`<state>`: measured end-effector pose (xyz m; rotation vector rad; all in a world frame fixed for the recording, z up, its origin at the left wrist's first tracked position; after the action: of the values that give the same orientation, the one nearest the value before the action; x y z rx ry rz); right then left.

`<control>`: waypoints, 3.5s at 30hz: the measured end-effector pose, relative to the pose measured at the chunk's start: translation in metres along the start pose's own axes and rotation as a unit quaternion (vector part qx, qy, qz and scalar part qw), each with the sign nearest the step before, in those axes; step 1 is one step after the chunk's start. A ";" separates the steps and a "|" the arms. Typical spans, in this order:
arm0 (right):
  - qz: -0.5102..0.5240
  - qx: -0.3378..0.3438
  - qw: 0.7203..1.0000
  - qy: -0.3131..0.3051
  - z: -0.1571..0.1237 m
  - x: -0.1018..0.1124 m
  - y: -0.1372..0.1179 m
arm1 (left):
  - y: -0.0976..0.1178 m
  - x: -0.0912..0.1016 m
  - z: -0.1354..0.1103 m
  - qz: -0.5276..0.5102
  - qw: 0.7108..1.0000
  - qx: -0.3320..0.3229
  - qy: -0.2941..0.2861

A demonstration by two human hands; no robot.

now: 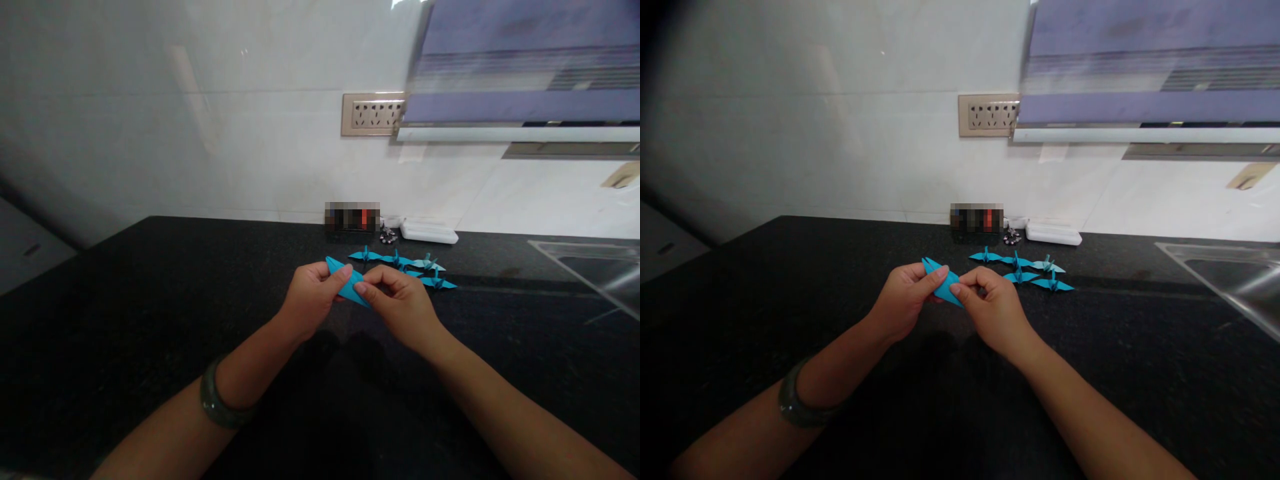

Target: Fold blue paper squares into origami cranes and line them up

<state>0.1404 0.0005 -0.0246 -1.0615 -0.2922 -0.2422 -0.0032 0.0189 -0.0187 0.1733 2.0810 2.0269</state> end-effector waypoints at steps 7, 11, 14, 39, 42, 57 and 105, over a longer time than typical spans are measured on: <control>0.062 0.014 0.998 -0.018 0.001 0.000 -0.003 | -0.003 -0.002 0.001 -0.065 0.996 0.052 -0.041; 0.085 -0.010 0.996 -0.010 0.001 0.000 -0.002 | -0.003 -0.002 0.001 -0.084 0.994 0.055 -0.038; 0.068 -0.007 0.998 -0.006 0.000 0.000 -0.002 | -0.002 -0.002 0.000 -0.090 0.995 0.035 -0.031; 0.065 -0.026 0.996 -0.059 0.000 -0.003 0.001 | -0.002 0.001 0.004 -0.078 0.997 0.017 0.021; 0.061 -0.058 0.996 -0.036 -0.001 -0.004 0.002 | -0.001 0.002 0.004 -0.090 0.995 0.024 0.025; -0.053 0.138 0.989 -0.015 0.006 0.020 0.002 | -0.003 0.001 0.002 -0.042 0.980 0.126 -0.150; -0.379 0.371 0.847 -0.035 0.003 0.015 -0.007 | 0.001 -0.003 -0.001 -0.156 0.975 0.159 0.000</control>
<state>0.1520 -0.0009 -0.0120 -0.1346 -0.7996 -0.7329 -0.0008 0.0177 -0.0175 -0.0963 2.2562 1.5098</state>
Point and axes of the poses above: each hand's wrist, its own z-axis towards the middle knuckle, its own x-axis out of the back of the hand, y = z × x, the point moved 1 cm from there along z, towards the middle knuckle, and after that the axes turned 7 degrees about x, right-handed, at the moved point
